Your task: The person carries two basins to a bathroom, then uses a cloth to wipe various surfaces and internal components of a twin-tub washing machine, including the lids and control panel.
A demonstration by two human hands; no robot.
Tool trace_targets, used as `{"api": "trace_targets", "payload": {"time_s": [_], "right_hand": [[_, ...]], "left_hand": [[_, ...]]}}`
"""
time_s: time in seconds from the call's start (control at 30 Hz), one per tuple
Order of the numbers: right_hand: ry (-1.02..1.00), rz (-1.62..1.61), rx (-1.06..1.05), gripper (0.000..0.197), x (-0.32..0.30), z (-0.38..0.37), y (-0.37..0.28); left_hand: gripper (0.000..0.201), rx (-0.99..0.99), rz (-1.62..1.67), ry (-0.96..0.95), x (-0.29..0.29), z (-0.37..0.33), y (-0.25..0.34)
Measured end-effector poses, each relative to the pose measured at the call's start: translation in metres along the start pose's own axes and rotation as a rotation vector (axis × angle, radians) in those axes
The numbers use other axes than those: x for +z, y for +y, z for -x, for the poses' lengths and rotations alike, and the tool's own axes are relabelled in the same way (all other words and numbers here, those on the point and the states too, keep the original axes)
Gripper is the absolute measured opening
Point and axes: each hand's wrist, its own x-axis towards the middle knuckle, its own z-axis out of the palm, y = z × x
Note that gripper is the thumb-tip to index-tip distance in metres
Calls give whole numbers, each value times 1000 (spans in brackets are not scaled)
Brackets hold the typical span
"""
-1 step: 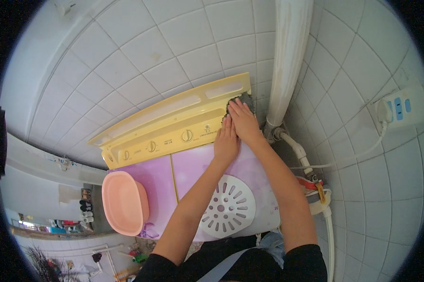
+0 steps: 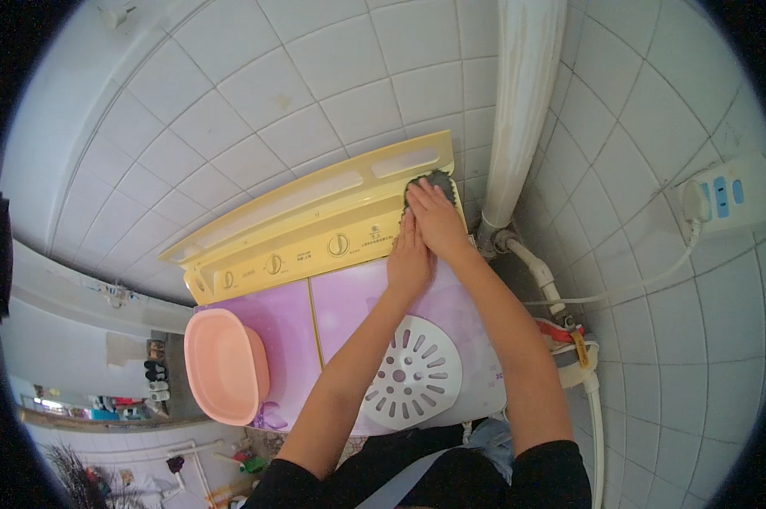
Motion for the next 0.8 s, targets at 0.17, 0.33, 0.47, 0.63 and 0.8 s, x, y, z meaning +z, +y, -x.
{"api": "trace_targets", "payload": {"time_s": [0.17,0.33,0.47,0.63,0.8], "right_hand": [[-98,-1,-93,42,9,-6,-15],[-101,30,-65,47,9,14,-22],[-138,35,-28,47,11,36,-26],[-134,-20,2,43,18,49,-29],[-226,-135,103,43,4,69,-49]], "left_hand": [[64,-57,59,10,1,19,-2],[58,15,48,-35,-9,29,-15],[54,98,-14,-66,-14,44,-15],[53,117,-35,-112,-25,50,-13],[50,103,36,-159,-42,72,-7]]}}
